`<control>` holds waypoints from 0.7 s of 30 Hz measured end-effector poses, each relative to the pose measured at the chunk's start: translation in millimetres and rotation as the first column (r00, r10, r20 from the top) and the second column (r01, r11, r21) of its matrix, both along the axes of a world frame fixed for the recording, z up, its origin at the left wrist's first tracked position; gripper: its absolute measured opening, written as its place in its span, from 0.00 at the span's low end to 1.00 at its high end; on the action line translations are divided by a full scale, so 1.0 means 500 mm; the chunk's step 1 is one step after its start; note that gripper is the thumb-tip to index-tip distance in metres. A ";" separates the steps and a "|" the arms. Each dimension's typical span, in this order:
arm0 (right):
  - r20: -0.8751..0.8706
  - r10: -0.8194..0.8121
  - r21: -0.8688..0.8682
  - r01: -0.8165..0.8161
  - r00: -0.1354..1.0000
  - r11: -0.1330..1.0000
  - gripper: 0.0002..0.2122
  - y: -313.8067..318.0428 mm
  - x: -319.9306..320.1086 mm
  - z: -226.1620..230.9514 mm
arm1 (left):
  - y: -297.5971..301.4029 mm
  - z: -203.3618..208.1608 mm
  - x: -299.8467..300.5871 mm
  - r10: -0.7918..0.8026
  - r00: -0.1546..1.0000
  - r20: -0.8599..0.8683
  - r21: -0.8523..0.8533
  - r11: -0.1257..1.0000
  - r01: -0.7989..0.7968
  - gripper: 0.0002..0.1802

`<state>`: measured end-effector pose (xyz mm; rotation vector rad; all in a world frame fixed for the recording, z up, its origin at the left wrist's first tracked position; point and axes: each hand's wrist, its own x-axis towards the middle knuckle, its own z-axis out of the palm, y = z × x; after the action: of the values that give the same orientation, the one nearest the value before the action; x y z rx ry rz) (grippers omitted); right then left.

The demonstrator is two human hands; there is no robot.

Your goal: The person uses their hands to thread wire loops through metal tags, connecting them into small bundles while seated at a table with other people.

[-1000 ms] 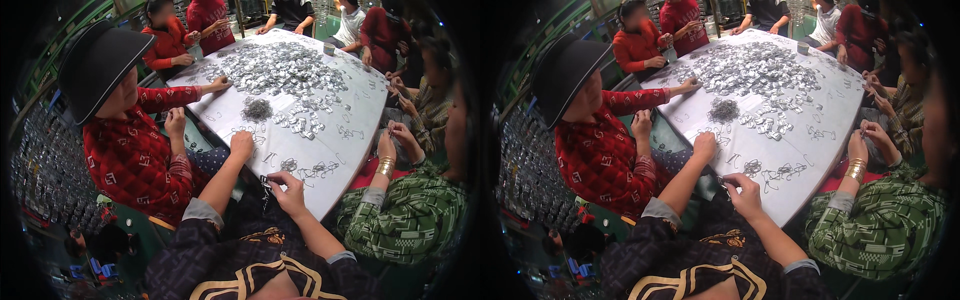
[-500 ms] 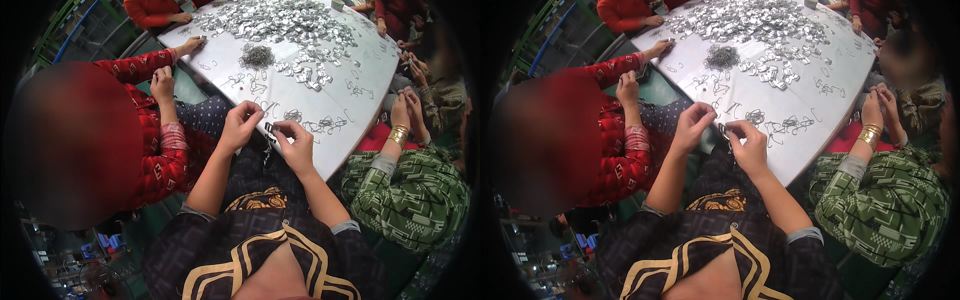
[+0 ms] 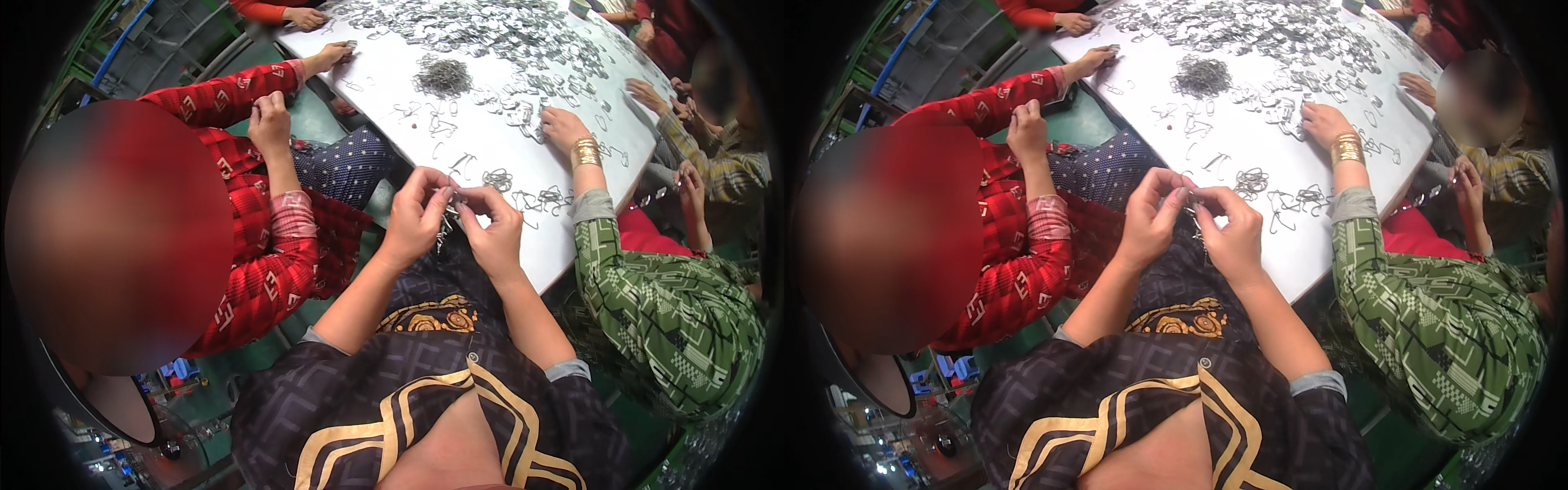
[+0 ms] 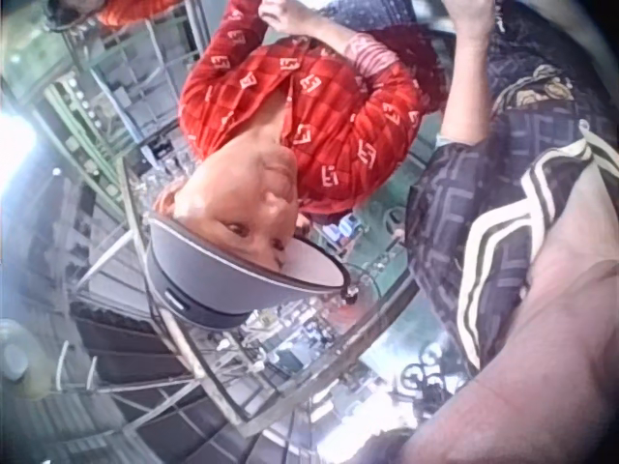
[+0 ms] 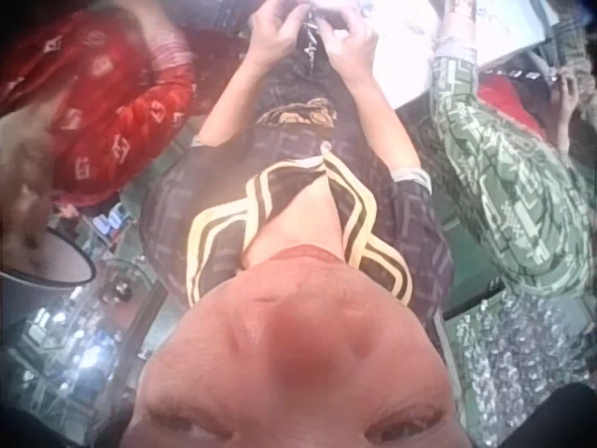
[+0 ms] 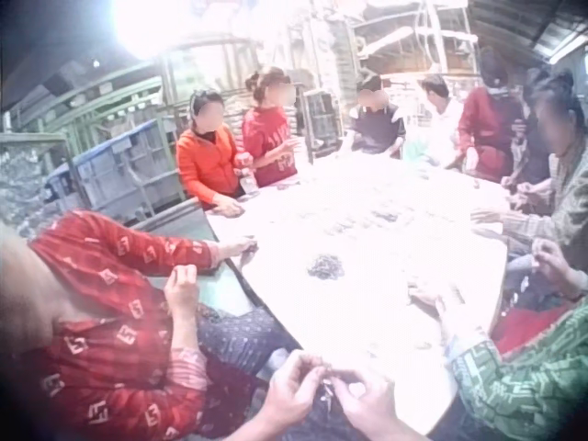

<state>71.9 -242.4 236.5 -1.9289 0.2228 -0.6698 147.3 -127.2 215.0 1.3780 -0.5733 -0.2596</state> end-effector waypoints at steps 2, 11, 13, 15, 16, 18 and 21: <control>0.002 0.020 0.006 -0.020 1.000 1.000 0.08 -0.003 -0.006 -0.010 | -0.004 -0.007 -0.009 0.025 1.000 0.015 -0.043 0.999 -0.024 0.03; 0.137 -0.009 0.024 0.006 0.991 1.000 0.10 -0.025 -0.019 -0.090 | 0.001 0.005 -0.035 0.106 0.985 0.135 0.023 0.994 -0.110 0.05; 0.111 -0.021 -0.020 0.023 0.994 1.000 0.10 -0.042 -0.021 -0.123 | 0.001 0.007 -0.040 0.123 0.983 0.137 0.020 0.992 -0.127 0.05; 0.121 -0.044 -0.055 0.051 0.992 0.997 0.10 -0.058 -0.021 -0.160 | 0.001 0.013 -0.047 0.130 0.982 0.136 0.015 0.991 -0.133 0.04; 0.118 -0.036 -0.057 0.043 0.992 0.997 0.11 -0.064 -0.026 -0.170 | 0.001 0.015 -0.051 0.138 0.980 0.143 0.017 0.990 -0.142 0.04; 0.119 -0.054 -0.144 0.071 0.991 0.987 0.10 -0.074 -0.028 -0.194 | -0.001 0.017 -0.057 0.152 0.976 0.159 0.018 0.987 -0.157 0.04; 0.119 -0.086 -0.204 0.109 0.989 0.973 0.10 -0.085 -0.029 -0.207 | -0.005 0.016 -0.064 0.163 0.971 0.174 0.001 0.986 -0.166 0.04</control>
<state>57.4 -284.9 133.0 -2.0854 0.1845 -0.8921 115.2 -129.7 222.9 1.4635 -0.5977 -0.0101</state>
